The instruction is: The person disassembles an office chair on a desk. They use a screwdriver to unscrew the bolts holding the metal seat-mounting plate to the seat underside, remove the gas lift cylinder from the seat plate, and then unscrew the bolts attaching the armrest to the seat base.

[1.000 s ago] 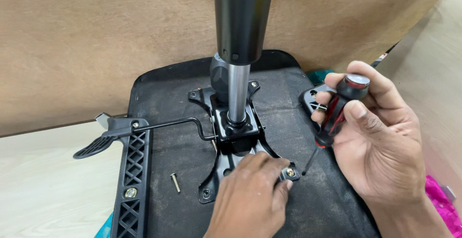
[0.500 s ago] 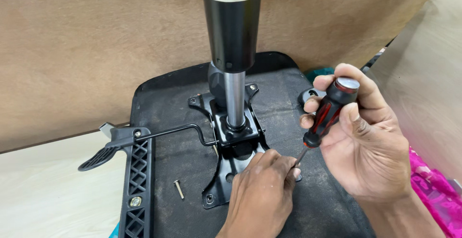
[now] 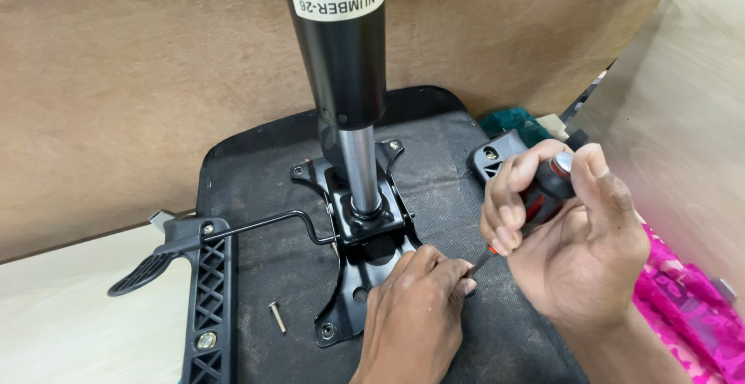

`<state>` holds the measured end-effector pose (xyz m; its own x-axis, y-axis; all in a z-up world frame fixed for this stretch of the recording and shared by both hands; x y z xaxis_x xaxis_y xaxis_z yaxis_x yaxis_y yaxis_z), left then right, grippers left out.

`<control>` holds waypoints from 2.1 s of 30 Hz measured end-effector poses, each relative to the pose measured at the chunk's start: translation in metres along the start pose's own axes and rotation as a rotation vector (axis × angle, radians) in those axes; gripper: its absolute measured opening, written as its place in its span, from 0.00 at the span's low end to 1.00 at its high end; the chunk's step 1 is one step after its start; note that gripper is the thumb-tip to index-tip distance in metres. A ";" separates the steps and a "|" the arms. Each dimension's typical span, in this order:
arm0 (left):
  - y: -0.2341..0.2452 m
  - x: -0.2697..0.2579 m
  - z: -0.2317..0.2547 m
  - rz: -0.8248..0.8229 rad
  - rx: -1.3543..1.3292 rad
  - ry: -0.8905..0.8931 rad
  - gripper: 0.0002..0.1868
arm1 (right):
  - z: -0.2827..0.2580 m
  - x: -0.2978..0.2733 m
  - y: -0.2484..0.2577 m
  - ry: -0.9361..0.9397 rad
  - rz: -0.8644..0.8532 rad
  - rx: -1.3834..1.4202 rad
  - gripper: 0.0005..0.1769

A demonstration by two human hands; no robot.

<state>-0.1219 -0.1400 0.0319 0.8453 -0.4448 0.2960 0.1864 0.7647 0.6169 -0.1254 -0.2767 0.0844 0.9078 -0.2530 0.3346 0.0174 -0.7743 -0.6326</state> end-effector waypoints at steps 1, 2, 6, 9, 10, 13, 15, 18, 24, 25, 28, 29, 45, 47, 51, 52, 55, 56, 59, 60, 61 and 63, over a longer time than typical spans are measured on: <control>0.000 -0.001 -0.001 0.011 -0.012 0.005 0.08 | 0.000 -0.001 0.004 0.007 0.049 -0.023 0.24; 0.001 -0.001 -0.001 0.026 -0.019 0.005 0.08 | 0.000 -0.001 0.007 0.019 0.092 -0.041 0.24; 0.000 0.000 -0.002 0.072 -0.028 -0.001 0.07 | 0.003 -0.005 0.013 -0.012 0.154 -0.033 0.23; -0.007 -0.002 -0.007 0.049 -0.018 0.038 0.06 | 0.001 -0.009 0.006 -0.045 0.092 -0.047 0.25; -0.005 -0.002 -0.006 0.073 -0.021 0.030 0.06 | 0.000 -0.010 0.000 -0.055 0.058 -0.051 0.25; -0.002 -0.004 -0.008 0.111 -0.028 0.035 0.06 | -0.003 -0.010 -0.020 -0.092 -0.100 -0.157 0.24; -0.003 -0.002 -0.011 0.095 -0.029 0.063 0.06 | -0.010 -0.009 -0.030 -0.147 -0.223 -0.342 0.23; -0.004 0.000 -0.016 0.066 -0.029 0.136 0.07 | -0.008 -0.007 -0.033 -0.241 -0.256 -0.349 0.22; -0.002 0.001 -0.022 0.081 -0.075 0.212 0.08 | 0.009 -0.006 -0.030 -0.297 -0.212 -0.095 0.23; -0.003 0.002 -0.024 0.063 -0.070 0.232 0.08 | 0.011 -0.007 -0.032 -0.311 -0.247 -0.092 0.22; -0.005 0.003 -0.026 0.031 -0.064 0.267 0.09 | 0.013 -0.002 -0.035 -0.313 -0.301 -0.097 0.22; -0.004 0.003 -0.026 0.036 -0.065 0.264 0.09 | 0.013 0.001 -0.034 -0.286 -0.286 -0.105 0.22; -0.004 0.000 -0.020 -0.062 -0.019 0.303 0.12 | -0.043 -0.028 -0.037 0.312 0.150 -1.101 0.24; 0.000 -0.001 -0.016 -0.029 -0.018 0.283 0.12 | -0.046 -0.032 -0.035 0.344 0.176 -1.079 0.26; -0.003 -0.002 -0.019 -0.058 -0.001 0.331 0.12 | -0.053 -0.036 -0.040 0.417 0.189 -1.135 0.28; -0.002 -0.002 -0.017 -0.046 -0.012 0.307 0.11 | -0.053 -0.035 -0.042 0.422 0.178 -1.147 0.28; 0.002 -0.002 -0.014 -0.013 -0.035 0.258 0.10 | -0.051 -0.030 -0.046 0.377 0.142 -1.077 0.29; 0.003 -0.002 -0.014 -0.016 -0.033 0.254 0.10 | -0.049 -0.030 -0.048 0.364 0.103 -1.012 0.29; 0.000 -0.003 -0.015 -0.042 -0.028 0.280 0.11 | -0.045 -0.030 -0.051 0.351 0.035 -0.960 0.26; -0.001 -0.003 -0.017 -0.048 -0.029 0.297 0.12 | -0.044 -0.029 -0.052 0.351 0.012 -0.968 0.25; 0.000 -0.003 -0.015 -0.040 -0.029 0.280 0.11 | -0.044 -0.029 -0.052 0.360 0.020 -0.974 0.26; 0.004 -0.003 -0.011 -0.024 -0.028 0.245 0.11 | -0.043 -0.028 -0.051 0.379 0.037 -0.987 0.26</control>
<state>-0.1186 -0.1306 0.0249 0.9359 -0.3394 0.0940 0.2187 0.7692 0.6004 -0.1701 -0.2549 0.1377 0.7074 -0.3192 0.6306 -0.5107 -0.8476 0.1439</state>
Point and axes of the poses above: each hand's wrist, its own x-axis towards the middle knuckle, its own y-axis out of the back of the hand, z = x × y, the point moved 10 cm from there along x, towards the middle knuckle, and after that the axes turned 2 degrees about z, right-handed, at the moved point
